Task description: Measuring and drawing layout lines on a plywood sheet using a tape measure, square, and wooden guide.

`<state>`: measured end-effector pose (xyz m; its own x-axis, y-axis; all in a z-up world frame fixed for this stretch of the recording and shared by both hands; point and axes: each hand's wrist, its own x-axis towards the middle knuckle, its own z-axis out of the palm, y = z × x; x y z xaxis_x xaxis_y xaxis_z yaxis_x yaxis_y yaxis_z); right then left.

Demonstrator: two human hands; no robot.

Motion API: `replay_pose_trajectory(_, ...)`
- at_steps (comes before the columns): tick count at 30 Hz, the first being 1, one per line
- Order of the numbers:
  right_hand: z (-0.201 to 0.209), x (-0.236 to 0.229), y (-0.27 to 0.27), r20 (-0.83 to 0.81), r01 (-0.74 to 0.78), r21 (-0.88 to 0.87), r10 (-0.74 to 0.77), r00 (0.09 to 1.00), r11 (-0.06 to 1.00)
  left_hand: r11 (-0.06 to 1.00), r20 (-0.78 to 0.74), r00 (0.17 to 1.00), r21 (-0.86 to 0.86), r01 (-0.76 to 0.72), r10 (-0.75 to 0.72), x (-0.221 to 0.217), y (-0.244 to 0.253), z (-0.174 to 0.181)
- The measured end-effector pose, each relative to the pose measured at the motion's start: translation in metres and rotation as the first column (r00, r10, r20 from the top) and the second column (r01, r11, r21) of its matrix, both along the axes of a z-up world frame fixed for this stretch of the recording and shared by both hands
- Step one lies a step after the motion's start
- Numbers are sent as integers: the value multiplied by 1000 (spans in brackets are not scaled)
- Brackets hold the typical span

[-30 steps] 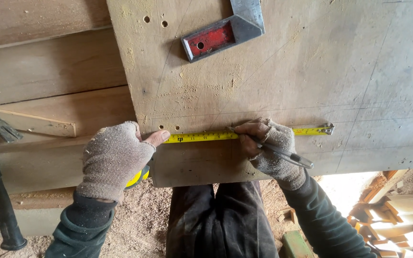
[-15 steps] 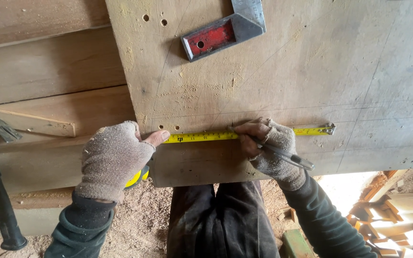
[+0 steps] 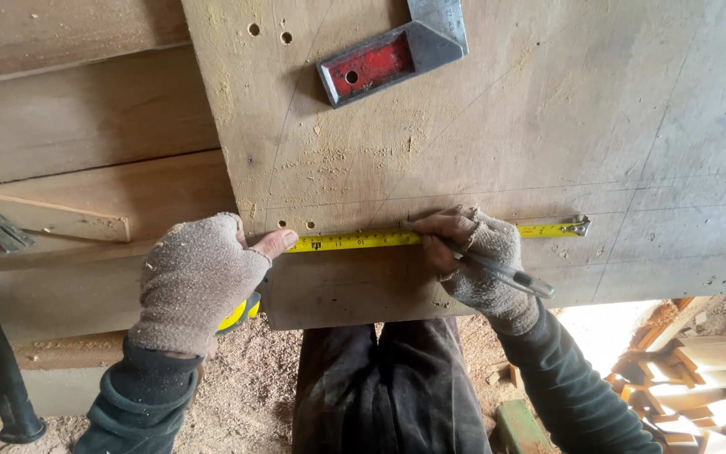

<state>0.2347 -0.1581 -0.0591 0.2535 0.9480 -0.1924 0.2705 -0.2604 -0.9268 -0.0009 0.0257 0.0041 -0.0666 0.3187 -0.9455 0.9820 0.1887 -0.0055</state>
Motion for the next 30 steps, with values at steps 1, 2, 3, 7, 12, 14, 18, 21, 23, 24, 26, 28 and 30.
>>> replay_pose_trajectory(1, 0, -1, 0, -3, 3, -2, -3, 1000, 1000, 1000, -4, 1000, 1, 23, -23, 0, 0, 0)
replay_pose_trajectory(2, -1, -3, 0, -6, 6, -5, -6, 1000, 1000, 999, -8, 999, 1, 45, -45, -1, -1, 1)
replay_pose_trajectory(3, -1, -2, -1, -9, 6, -6, -7, 1000, 1000, 999, -11, 999, 1, 46, -46, -1, -2, 1)
replay_pose_trajectory(7, 6, 22, -30, 127, 69, 9, -69, 989, 998, 996, 10, 998, 57, 66, -66, 0, -4, 1)
replay_pose_trajectory(12, -18, 76, -99, 637, 232, 107, -246, 730, 967, 990, 26, 993, 92, 111, -114, -1, -5, -4)
replay_pose_trajectory(14, -54, 99, -130, 533, -10, 170, -84, 842, 985, 996, -2, 999, 86, 35, -35, 3, -8, 2)
replay_pose_trajectory(18, -27, 73, -70, 828, -352, 265, -25, 560, 898, 992, -29, 999, 122, 45, -41, 2, -13, -2)
replay_pose_trajectory(21, -38, 74, -77, 837, -398, 196, 59, 545, 896, 990, -39, 998, 128, 53, -48, 4, -12, 2)
replay_pose_trajectory(23, -41, 74, -80, 823, -383, 180, 75, 563, 906, 993, -52, 997, 97, 65, -60, 6, -12, 4)
replay_pose_trajectory(24, -41, 72, -77, 824, -385, 178, 77, 562, 906, 993, -51, 997, 95, 63, -59, 7, -13, 6)
replay_pose_trajectory(26, -39, 66, -73, 805, -341, 194, 50, 592, 920, 992, -51, 998, 119, 41, -35, 8, -16, 11)
replay_pose_trajectory(28, -41, 64, -69, 819, -346, 210, 28, 573, 915, 993, -50, 998, 114, 33, -28, 6, -17, 8)
replay_pose_trajectory(30, -43, 62, -65, 834, -350, 228, 3, 552, 909, 993, -47, 999, 113, 26, -21, 5, -15, 7)
